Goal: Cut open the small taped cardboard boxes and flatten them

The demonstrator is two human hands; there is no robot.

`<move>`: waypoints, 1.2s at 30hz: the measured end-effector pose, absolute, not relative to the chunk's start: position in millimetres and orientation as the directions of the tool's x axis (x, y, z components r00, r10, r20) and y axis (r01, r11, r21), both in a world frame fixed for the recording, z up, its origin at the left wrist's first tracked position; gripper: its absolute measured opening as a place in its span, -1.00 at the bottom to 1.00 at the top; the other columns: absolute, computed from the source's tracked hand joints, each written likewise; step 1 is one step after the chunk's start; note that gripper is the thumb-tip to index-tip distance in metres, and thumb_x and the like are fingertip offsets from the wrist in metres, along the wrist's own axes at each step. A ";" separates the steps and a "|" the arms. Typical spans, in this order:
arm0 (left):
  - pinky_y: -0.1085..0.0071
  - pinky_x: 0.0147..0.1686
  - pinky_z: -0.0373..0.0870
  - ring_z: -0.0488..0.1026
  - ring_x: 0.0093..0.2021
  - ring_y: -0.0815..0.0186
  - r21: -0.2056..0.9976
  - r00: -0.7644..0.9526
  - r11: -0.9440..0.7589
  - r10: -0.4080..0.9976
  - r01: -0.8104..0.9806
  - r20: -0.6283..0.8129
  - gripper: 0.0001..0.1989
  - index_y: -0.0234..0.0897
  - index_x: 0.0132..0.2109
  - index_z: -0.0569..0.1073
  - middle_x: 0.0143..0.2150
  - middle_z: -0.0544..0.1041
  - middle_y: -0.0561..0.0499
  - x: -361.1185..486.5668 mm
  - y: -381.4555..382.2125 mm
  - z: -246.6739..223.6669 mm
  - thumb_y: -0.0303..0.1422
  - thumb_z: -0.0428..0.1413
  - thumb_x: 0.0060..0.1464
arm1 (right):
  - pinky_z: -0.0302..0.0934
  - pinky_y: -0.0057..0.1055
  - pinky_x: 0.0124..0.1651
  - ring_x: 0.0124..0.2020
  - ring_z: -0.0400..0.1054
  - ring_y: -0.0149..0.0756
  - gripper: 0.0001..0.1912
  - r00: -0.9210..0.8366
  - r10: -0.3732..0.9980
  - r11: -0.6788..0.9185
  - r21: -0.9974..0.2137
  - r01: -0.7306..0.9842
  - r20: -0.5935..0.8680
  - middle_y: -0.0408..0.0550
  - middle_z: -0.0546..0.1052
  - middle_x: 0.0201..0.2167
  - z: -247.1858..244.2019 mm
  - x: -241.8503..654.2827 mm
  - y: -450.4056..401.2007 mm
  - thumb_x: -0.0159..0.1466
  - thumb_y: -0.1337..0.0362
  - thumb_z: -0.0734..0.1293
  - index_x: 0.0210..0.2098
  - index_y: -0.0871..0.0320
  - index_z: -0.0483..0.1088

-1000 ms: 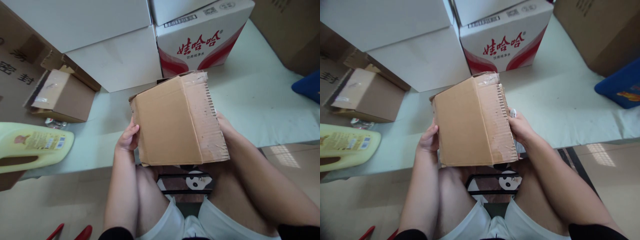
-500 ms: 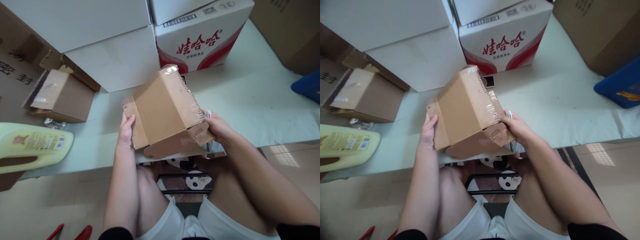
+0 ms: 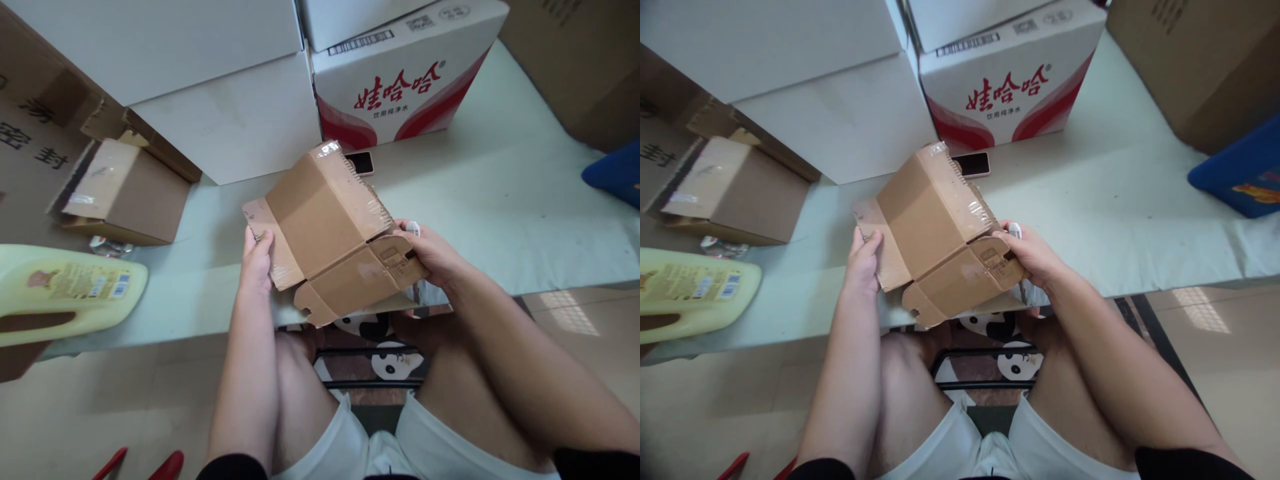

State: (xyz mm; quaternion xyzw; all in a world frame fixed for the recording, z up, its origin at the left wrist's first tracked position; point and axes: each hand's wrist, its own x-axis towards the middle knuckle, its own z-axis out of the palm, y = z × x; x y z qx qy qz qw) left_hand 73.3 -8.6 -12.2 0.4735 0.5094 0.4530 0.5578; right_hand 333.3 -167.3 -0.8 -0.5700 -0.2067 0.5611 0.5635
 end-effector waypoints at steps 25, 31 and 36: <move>0.38 -0.19 0.52 0.56 -0.17 0.26 0.982 -0.012 0.184 0.983 -0.043 -0.185 -0.61 -0.13 -0.12 0.44 -0.15 0.62 0.06 78.1 -8.7 -9.5 -0.29 0.32 -0.16 | 0.32 -0.37 -0.31 -0.42 0.39 -0.33 -0.59 0.262 0.869 -0.296 -0.865 -0.405 -0.420 -0.16 0.55 -0.41 6.7 329.8 -169.1 -0.05 0.10 0.59 -0.29 0.07 0.45; 0.38 -0.26 0.47 0.53 -0.24 0.25 0.978 -0.060 0.208 0.977 0.018 -0.206 -0.70 -0.16 -0.24 0.42 -0.26 0.59 0.06 76.1 -5.1 -13.6 -0.25 0.27 -0.17 | 0.31 -0.39 -0.33 -0.42 0.38 -0.35 -0.61 0.261 0.876 -0.287 -0.872 -0.396 -0.407 -0.17 0.54 -0.42 3.5 330.5 -169.0 -0.03 0.09 0.57 -0.29 0.08 0.46; 0.34 -0.26 0.45 0.52 -0.23 0.21 0.979 -0.048 0.196 0.980 0.059 -0.193 -0.65 -0.15 -0.24 0.42 -0.27 0.57 0.04 72.3 -2.4 -19.4 -0.16 0.31 -0.17 | 0.31 -0.36 -0.32 -0.42 0.38 -0.33 -0.64 0.249 0.875 -0.300 -0.869 -0.394 -0.415 -0.16 0.53 -0.42 2.0 331.4 -169.2 -0.01 0.11 0.57 -0.29 0.07 0.45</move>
